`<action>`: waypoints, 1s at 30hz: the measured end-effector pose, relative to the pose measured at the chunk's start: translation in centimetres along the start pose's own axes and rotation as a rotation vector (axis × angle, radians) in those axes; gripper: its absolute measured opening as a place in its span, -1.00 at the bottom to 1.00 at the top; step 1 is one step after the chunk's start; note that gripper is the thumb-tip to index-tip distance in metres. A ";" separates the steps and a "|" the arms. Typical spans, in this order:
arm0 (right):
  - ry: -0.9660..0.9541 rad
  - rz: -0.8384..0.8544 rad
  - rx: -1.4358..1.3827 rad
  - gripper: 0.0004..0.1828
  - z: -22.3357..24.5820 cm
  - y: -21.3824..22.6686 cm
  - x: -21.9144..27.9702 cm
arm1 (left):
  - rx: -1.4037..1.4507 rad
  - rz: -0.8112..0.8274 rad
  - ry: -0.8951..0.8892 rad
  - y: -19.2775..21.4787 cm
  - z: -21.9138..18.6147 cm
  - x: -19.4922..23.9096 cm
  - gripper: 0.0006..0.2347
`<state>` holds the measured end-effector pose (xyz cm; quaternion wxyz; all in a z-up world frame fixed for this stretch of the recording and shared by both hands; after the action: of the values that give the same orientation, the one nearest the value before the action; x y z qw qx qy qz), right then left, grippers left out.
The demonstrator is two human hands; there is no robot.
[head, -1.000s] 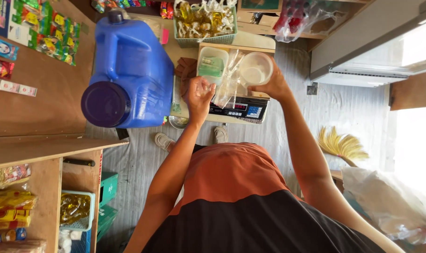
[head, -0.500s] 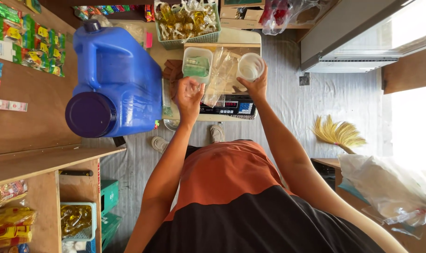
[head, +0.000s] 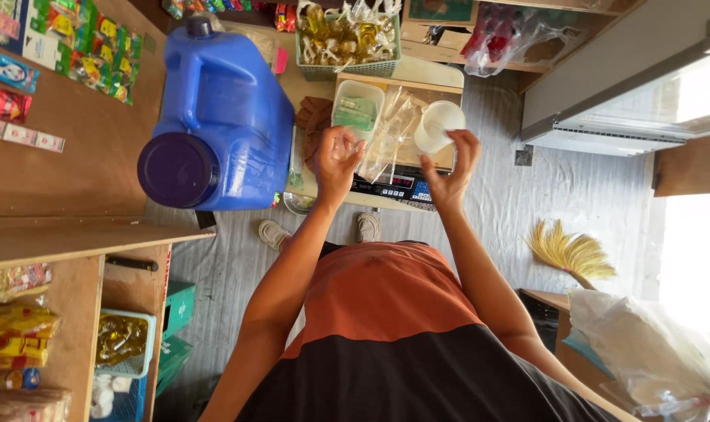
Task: The person prepares a small plastic bag, pours a yellow liquid from a plastic container into a plastic cup, and then pours the liquid from the cup into the bag while it is on a digital scale.
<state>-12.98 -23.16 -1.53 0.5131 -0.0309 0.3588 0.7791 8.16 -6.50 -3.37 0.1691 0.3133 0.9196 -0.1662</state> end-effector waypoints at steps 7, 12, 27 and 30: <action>0.162 0.440 -0.216 -0.27 14.7 -5.1 -3.7 | 0.129 0.001 0.135 -0.8 0.7 0.2 -0.67; -0.007 0.489 -0.415 -0.77 14.2 -7.6 -4.3 | 0.087 0.063 0.073 -0.6 0.1 -0.2 -0.69; 0.031 0.714 -0.485 -0.89 21.8 -6.7 -8.1 | -0.459 0.268 0.088 1.0 -8.5 -2.2 -0.59; 0.128 0.714 -0.520 -0.88 23.8 -7.0 -8.0 | -0.496 0.300 0.000 1.1 -8.5 -2.0 -0.66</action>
<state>4.18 -13.77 15.73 0.1637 -0.0811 0.1703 0.9683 8.64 -3.23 4.80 0.2633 0.3949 0.8755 0.0907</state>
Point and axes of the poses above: each hand's wrist, its own x-axis away from the middle knuckle, its own y-axis out of the back of the hand, z = x × y, the point moved 10 cm from there along -x, towards the middle knuckle, and after that the axes turned 5 degrees about -y, right-handed, at the moved point
